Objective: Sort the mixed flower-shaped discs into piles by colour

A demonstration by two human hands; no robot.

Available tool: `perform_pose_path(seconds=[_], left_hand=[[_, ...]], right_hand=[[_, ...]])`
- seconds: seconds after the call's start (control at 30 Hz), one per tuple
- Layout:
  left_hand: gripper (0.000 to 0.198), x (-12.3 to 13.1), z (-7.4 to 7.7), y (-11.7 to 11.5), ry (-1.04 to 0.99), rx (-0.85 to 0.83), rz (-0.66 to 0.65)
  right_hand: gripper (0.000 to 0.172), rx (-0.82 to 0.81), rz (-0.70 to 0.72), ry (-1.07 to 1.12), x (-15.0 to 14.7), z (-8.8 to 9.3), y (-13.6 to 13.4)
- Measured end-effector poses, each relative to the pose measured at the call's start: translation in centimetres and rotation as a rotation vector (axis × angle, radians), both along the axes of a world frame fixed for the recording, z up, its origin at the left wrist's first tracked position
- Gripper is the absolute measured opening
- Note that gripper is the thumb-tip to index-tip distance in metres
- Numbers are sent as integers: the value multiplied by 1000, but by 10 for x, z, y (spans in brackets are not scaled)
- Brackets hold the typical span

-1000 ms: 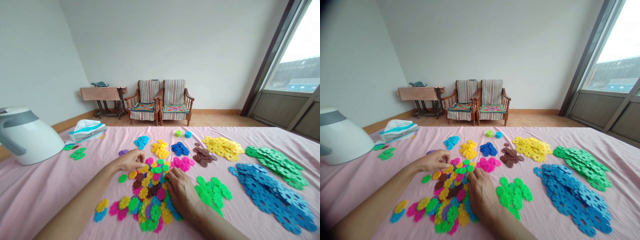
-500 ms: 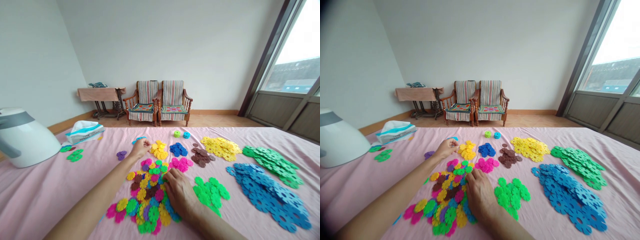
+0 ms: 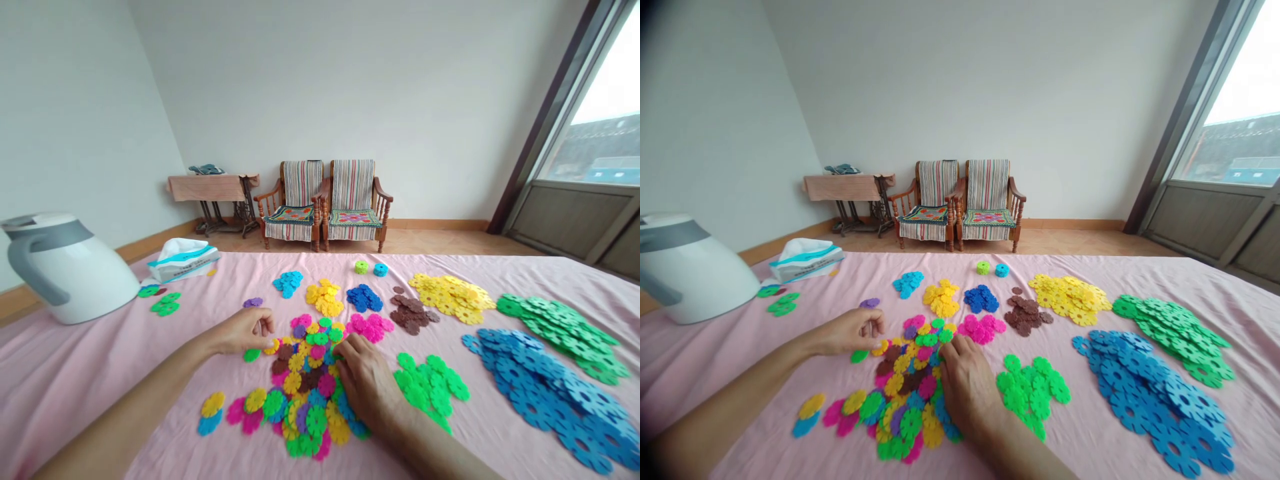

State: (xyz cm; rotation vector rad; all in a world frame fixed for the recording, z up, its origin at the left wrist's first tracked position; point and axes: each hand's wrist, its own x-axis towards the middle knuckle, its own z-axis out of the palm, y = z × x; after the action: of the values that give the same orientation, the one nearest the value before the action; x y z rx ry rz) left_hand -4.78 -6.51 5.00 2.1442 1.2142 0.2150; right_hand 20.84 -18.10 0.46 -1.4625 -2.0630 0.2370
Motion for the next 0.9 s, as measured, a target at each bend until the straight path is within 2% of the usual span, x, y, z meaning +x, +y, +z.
perform_pose_path(seconds=[0.2,0.47,0.7,0.9], left_hand=[[17,3,-3,-12,55,84,-26],[17,9,1,-16,-3,118,-32],[16,5,-2,-4,-135,-41,-19],[18,6,0,-3,-192,-106,2]], right_hand=[[13,1,0,8,0,-2,0],[13,-1,7,2,1,-4,1],[12,4,6,8,1,-5,1],[12,3,10,9,1,-4,1]])
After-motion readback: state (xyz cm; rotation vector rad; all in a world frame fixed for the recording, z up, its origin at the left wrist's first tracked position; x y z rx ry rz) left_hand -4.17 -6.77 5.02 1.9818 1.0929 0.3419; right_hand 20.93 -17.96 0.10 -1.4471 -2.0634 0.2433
